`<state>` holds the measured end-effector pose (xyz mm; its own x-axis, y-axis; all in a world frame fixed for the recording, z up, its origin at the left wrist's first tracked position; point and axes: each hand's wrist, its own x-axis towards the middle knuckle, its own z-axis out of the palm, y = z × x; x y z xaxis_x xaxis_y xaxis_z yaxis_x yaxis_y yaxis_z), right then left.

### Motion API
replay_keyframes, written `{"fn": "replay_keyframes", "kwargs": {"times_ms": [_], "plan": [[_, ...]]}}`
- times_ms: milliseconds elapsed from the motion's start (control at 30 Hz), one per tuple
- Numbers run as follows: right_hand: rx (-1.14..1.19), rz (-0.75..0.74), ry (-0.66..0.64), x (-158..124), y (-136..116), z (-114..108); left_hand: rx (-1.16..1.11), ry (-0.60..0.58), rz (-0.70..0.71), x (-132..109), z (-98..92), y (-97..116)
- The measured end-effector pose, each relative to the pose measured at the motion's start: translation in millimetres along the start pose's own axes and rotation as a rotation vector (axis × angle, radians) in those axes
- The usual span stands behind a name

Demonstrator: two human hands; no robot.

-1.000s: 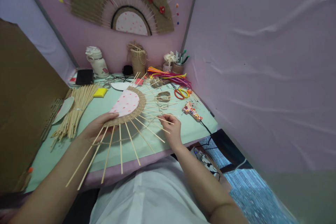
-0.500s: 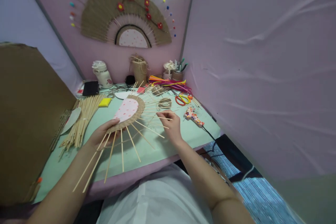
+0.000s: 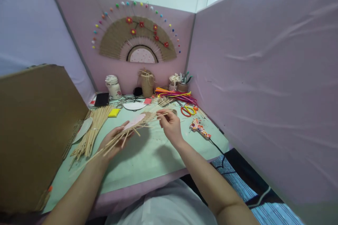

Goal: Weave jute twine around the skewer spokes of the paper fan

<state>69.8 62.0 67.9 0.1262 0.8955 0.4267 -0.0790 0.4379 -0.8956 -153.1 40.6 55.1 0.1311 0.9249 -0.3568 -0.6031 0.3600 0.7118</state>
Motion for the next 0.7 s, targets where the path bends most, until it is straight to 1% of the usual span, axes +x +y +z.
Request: {"fn": "replay_keyframes", "kwargs": {"times_ms": [67,100,267,333,367,400,433,467,500,533,600,633,667,700], "plan": [[-0.026,-0.017,-0.020,10,-5,5,0.035,-0.005,0.075,-1,0.3,0],[-0.038,-0.020,-0.033,15,-8,7,0.044,-0.039,0.103,-1,-0.4,1],[-0.042,-0.051,-0.065,48,-32,20,0.069,-0.327,0.187,-2,-8.7,1],[-0.043,-0.076,-0.081,59,-42,26,0.136,-0.387,0.201,-1,-10.6,-3],[-0.050,-0.092,-0.095,64,-46,29,0.180,-0.389,0.217,0,-11.1,-6],[-0.068,-0.109,-0.114,67,-49,32,0.224,-0.362,0.242,2,-11.4,-9],[-0.094,-0.126,-0.136,69,-52,35,0.268,-0.301,0.271,5,-11.8,-12],[-0.122,-0.143,-0.154,70,-53,38,0.318,-0.212,0.303,8,-12.5,-15],[-0.150,-0.157,-0.170,71,-54,42,0.378,-0.098,0.340,11,-13.4,-18],[-0.175,-0.170,-0.183,71,-54,45,0.459,0.018,0.384,14,-14.6,-20],[-0.214,-0.189,-0.195,69,-54,50,0.623,0.209,0.483,18,-16.7,-23],[-0.229,-0.195,-0.195,69,-54,52,0.659,0.275,0.517,20,-17.1,-23],[-0.242,-0.197,-0.192,69,-53,53,0.657,0.307,0.531,20,-17.1,-24],[-0.254,-0.195,-0.187,69,-52,54,0.612,0.302,0.531,21,-16.4,-24]]}}
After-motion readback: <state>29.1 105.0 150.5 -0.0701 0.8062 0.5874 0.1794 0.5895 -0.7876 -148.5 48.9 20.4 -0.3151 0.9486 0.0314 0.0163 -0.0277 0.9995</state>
